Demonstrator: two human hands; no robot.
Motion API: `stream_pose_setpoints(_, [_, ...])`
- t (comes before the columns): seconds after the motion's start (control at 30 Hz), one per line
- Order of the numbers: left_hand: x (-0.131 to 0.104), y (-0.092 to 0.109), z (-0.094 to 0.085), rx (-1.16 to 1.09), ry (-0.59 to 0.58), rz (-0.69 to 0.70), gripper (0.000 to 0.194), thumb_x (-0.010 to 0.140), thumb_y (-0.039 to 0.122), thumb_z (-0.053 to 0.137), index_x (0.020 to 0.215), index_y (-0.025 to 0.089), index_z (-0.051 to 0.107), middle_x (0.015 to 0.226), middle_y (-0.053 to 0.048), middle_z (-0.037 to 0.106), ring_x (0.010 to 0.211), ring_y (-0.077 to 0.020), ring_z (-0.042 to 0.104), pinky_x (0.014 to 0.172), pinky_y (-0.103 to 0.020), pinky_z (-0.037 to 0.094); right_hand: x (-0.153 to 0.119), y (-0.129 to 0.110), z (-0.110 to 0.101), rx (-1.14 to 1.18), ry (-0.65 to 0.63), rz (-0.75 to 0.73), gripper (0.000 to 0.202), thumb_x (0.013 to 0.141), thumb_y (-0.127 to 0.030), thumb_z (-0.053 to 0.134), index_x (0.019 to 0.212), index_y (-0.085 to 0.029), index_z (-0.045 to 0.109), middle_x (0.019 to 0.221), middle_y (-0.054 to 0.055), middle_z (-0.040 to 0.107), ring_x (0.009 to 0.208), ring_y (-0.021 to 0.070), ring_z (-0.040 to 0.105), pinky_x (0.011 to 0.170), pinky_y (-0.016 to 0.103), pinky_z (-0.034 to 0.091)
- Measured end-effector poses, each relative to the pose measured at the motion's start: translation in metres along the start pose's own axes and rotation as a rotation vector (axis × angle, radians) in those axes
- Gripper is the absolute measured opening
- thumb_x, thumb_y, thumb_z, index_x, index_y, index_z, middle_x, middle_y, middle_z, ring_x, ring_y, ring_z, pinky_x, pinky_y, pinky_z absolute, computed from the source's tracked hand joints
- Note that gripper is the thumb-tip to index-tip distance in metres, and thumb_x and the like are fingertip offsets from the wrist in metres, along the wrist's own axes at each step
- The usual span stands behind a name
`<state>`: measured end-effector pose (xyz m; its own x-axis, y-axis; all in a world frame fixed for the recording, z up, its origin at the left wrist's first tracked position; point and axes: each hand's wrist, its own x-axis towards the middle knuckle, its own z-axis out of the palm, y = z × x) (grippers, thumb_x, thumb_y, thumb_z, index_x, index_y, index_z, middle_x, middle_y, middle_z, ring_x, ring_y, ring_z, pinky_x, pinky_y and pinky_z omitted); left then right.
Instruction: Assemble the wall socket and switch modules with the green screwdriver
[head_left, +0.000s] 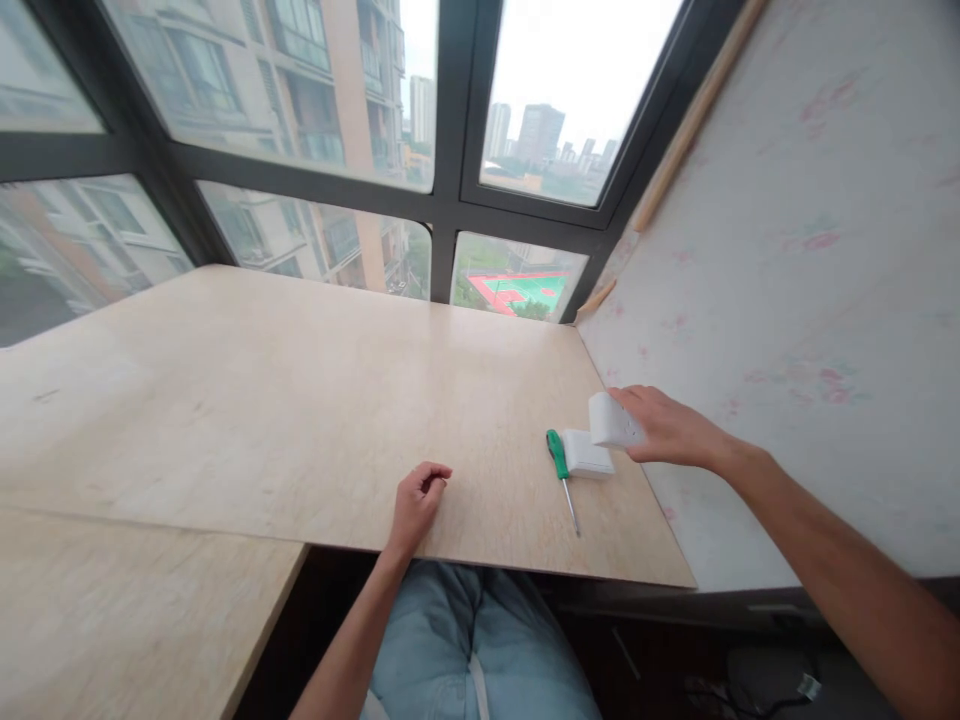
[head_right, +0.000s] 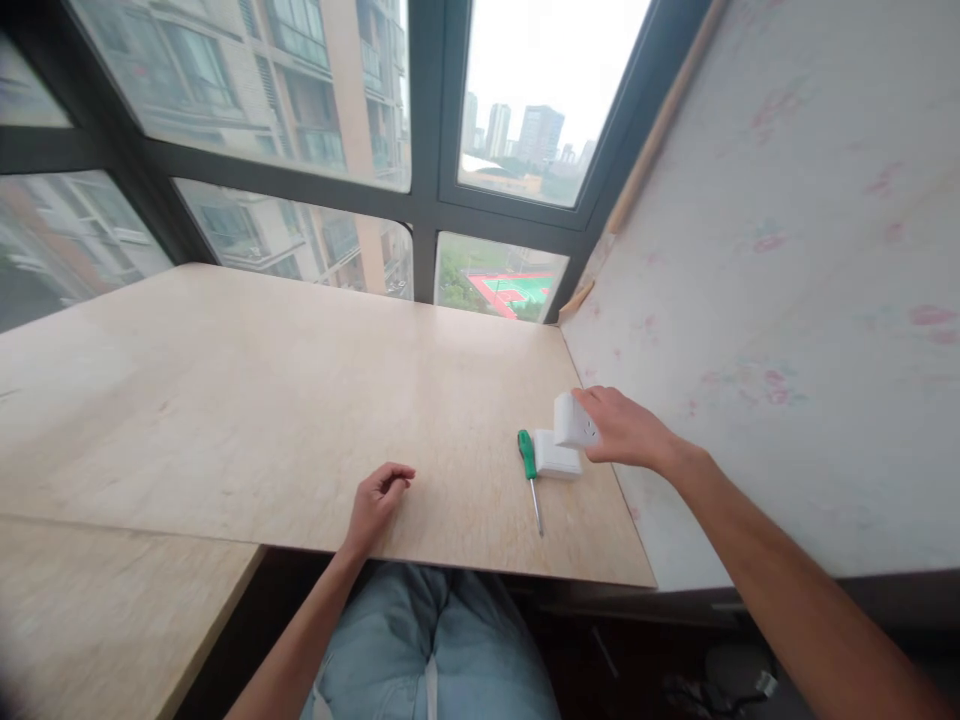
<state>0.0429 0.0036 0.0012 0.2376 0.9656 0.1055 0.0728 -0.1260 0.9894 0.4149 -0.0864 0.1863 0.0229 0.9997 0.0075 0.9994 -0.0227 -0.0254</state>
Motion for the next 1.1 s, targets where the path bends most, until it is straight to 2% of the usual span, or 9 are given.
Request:
stream_pose_setpoints(0.1, [-0.003,0.001,0.000,-0.067,-0.003,-0.004,0.016,0.076,0.028,0.061,0.081,0.018,0.071,0.082,-0.006,0.073,0.077,-0.0199,0.067,0.074,-0.033,0.053,0.013,-0.046,-0.003,0.072,-0.041,-0.113,0.081,0.068,-0.030,0.075,0.143,-0.022,0.045,0.139,0.017,0.056,0.126,0.0375,0.053,0.095,0.042,0.048])
stream_pose_setpoints(0.17, [-0.005,0.003,0.000,-0.134,-0.015,0.004,0.022,0.080,0.035,0.064,0.090,0.017,0.071,0.087,-0.008,0.073,0.081,-0.0205,0.068,0.077,-0.033,0.053,0.022,-0.085,0.005,0.171,-0.057,-0.172,0.085,0.068,-0.034,0.077,0.145,-0.022,0.043,0.140,0.017,0.056,0.126,0.0370,0.054,0.097,0.043,0.048])
stream_pose_setpoints(0.3, [-0.017,0.007,-0.005,-0.345,-0.033,0.030,0.063,0.085,0.063,0.060,0.128,0.018,0.058,0.119,-0.015,0.068,0.103,-0.0256,0.067,0.083,-0.037,0.055,0.040,-0.168,0.042,0.437,-0.093,-0.261,0.082,0.066,-0.034,0.080,0.140,-0.019,0.048,0.135,0.017,0.060,0.123,0.0342,0.056,0.101,0.043,0.047])
stream_pose_setpoints(0.4, [-0.026,0.007,-0.011,-0.591,-0.019,0.002,0.088,0.076,0.073,0.068,0.144,0.021,0.045,0.142,-0.017,0.055,0.123,-0.0319,0.059,0.095,-0.041,0.052,0.052,-0.218,0.071,0.651,-0.130,-0.311,0.058,0.068,-0.035,0.079,0.121,-0.019,0.060,0.114,0.011,0.069,0.102,0.0272,0.064,0.082,0.035,0.052])
stream_pose_setpoints(0.5, [-0.029,0.005,-0.019,-0.656,0.089,-0.092,0.095,0.071,0.070,0.076,0.146,0.021,0.042,0.135,-0.015,0.060,0.120,-0.0328,0.061,0.097,-0.041,0.051,0.060,-0.250,0.089,0.782,-0.199,-0.328,0.036,0.074,-0.035,0.076,0.103,-0.019,0.064,0.092,0.004,0.071,0.082,0.0198,0.063,0.069,0.028,0.048])
stream_pose_setpoints(0.6, [-0.026,0.005,-0.030,-0.682,0.156,-0.155,0.100,0.069,0.071,0.076,0.146,0.018,0.041,0.122,-0.014,0.068,0.107,-0.0316,0.068,0.089,-0.040,0.055,0.069,-0.265,0.095,0.825,-0.269,-0.319,0.029,0.076,-0.035,0.074,0.098,-0.018,0.065,0.083,0.002,0.069,0.075,0.0174,0.060,0.065,0.026,0.045])
stream_pose_setpoints(0.73, [-0.021,0.004,-0.039,-0.723,0.168,-0.186,0.091,0.071,0.066,0.078,0.141,0.015,0.048,0.119,-0.014,0.070,0.102,-0.0287,0.070,0.088,-0.037,0.054,0.082,-0.268,0.094,0.803,-0.371,-0.327,0.023,0.076,-0.034,0.073,0.089,-0.017,0.066,0.077,0.000,0.067,0.071,0.0155,0.058,0.062,0.025,0.042])
stream_pose_setpoints(0.87, [-0.018,0.002,-0.041,-0.769,0.174,-0.207,0.085,0.073,0.062,0.079,0.139,0.016,0.051,0.116,-0.012,0.071,0.099,-0.0266,0.071,0.085,-0.035,0.054,0.094,-0.269,0.093,0.789,-0.419,-0.332,0.018,0.075,-0.033,0.073,0.081,-0.017,0.067,0.072,-0.001,0.065,0.066,0.0143,0.056,0.059,0.024,0.040])
stream_pose_setpoints(1.1, [-0.013,-0.002,-0.041,-0.795,0.174,-0.227,0.078,0.073,0.061,0.079,0.132,0.017,0.053,0.112,-0.010,0.071,0.100,-0.0265,0.069,0.085,-0.034,0.053,0.106,-0.270,0.092,0.799,-0.512,-0.362,0.017,0.074,-0.033,0.072,0.081,-0.017,0.070,0.069,-0.002,0.064,0.065,0.0141,0.055,0.057,0.023,0.039])
